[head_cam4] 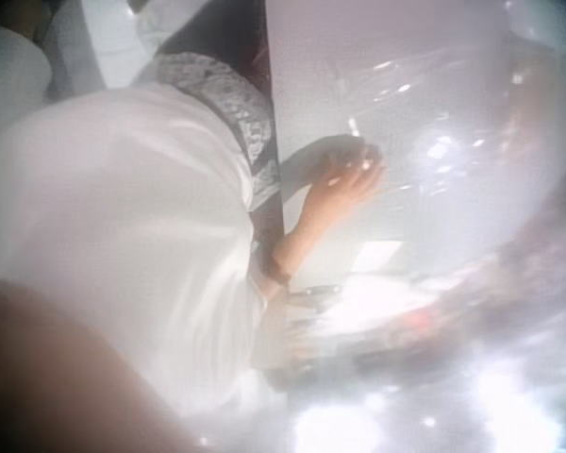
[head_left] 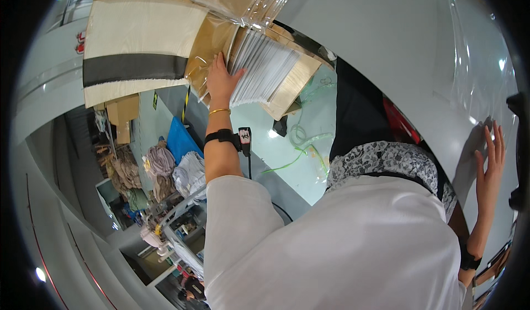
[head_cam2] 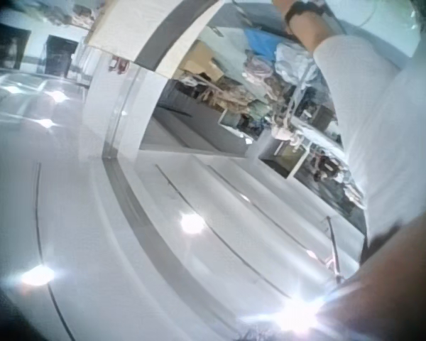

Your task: The person repeatedly picks up stacks of brown paper sheets and places them into clear plastic bags on a gray table. They smooth the contents and seal the bags, then stack the finished packages. The process is repeated continuously with new stacks of paper.

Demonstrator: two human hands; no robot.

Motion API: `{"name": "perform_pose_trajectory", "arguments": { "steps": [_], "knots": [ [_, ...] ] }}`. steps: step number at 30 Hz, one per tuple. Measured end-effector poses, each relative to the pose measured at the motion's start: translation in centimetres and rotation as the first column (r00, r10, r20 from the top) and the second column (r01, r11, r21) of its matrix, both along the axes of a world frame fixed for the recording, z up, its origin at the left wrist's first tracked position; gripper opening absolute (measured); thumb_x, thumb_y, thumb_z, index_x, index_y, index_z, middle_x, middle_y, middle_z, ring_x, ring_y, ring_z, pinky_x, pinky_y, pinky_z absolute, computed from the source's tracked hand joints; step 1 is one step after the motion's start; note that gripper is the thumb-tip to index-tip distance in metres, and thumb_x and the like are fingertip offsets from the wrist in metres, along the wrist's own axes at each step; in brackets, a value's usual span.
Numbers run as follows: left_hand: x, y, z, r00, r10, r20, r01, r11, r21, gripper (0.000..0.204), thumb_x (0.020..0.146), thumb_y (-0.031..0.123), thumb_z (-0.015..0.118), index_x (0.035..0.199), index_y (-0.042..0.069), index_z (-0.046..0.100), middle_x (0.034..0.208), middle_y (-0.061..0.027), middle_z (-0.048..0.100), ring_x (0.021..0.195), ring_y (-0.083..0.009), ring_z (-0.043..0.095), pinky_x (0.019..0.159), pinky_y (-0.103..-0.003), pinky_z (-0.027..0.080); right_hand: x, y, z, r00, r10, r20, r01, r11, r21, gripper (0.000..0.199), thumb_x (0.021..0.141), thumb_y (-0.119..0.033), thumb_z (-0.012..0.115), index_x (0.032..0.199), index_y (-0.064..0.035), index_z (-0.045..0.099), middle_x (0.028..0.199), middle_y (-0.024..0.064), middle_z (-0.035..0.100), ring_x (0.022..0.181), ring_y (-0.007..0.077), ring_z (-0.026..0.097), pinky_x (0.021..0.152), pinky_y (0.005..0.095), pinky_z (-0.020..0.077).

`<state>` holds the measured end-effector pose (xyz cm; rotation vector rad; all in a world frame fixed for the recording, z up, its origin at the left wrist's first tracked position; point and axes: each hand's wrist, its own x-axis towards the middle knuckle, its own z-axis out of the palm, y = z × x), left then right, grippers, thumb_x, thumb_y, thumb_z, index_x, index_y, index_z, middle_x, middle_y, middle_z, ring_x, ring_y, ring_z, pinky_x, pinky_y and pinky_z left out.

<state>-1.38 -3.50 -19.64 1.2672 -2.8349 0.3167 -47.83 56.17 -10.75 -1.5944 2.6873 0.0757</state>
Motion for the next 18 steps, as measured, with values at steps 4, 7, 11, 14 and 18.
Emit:
{"name": "perform_pose_trajectory", "arguments": {
  "steps": [4,7,11,14,18],
  "knots": [
    [-0.2,-1.3,0.5,1.0,0.024,-0.014,-0.023,0.998,0.05,0.096,0.076,0.063,0.08,0.142,0.0,0.054,0.129,-0.0229,0.066,0.116,-0.039,0.064,0.095,-0.046,0.054,2.4,2.1,-0.6,1.0,-0.016,0.024,0.018,0.996,-0.085,0.051,0.103,-0.015,0.057,0.154,-0.0157,0.049,0.163,0.0079,0.039,0.152,0.0306,0.034,0.123,0.0459,0.0318],
    [-0.1,-1.7,1.5,0.994,0.087,-0.073,-0.075,0.986,0.148,0.09,0.078,0.063,0.079,0.14,0.003,0.056,0.12,-0.0208,0.071,0.108,-0.0375,0.068,0.088,-0.046,0.056,3.0,2.8,-1.0,0.984,-0.115,0.136,0.124,0.99,-0.065,0.051,0.102,-0.012,0.057,0.152,-0.0143,0.05,0.161,0.009,0.042,0.149,0.031,0.038,0.121,0.044,0.0352],
    [-0.4,-1.5,1.7,0.989,0.075,-0.129,-0.054,0.986,0.158,0.083,0.082,0.063,0.075,0.138,0.004,0.057,0.113,-0.0194,0.073,0.102,-0.0371,0.069,0.084,-0.047,0.056,2.7,2.0,-1.2,0.989,-0.12,0.083,0.125,0.99,-0.062,0.051,0.101,-0.01,0.057,0.152,-0.013,0.05,0.158,0.0098,0.044,0.144,0.0319,0.044,0.118,0.0433,0.0373],
    [-1.0,-0.9,1.6,0.999,0.002,-0.044,0.0,0.998,0.059,0.08,0.084,0.063,0.073,0.137,0.004,0.057,0.111,-0.019,0.073,0.098,-0.0377,0.07,0.082,-0.048,0.056,2.8,1.5,-1.6,0.992,-0.123,0.039,0.126,0.989,-0.077,0.052,0.102,-0.011,0.056,0.153,-0.0131,0.049,0.158,0.0096,0.044,0.143,0.032,0.044,0.118,0.0434,0.0364],
    [-1.8,-0.6,1.8,0.999,-0.038,0.037,0.037,0.999,0.027,0.067,0.085,0.049,0.075,0.129,0.002,0.056,0.104,-0.019,0.071,0.093,-0.0387,0.071,0.076,-0.049,0.058,3.0,2.3,-2.8,0.987,-0.143,-0.071,0.138,0.988,-0.066,0.051,0.103,-0.013,0.052,0.154,-0.0143,0.047,0.159,0.0089,0.044,0.145,0.0308,0.042,0.12,0.0433,0.0319]
  ]
}}
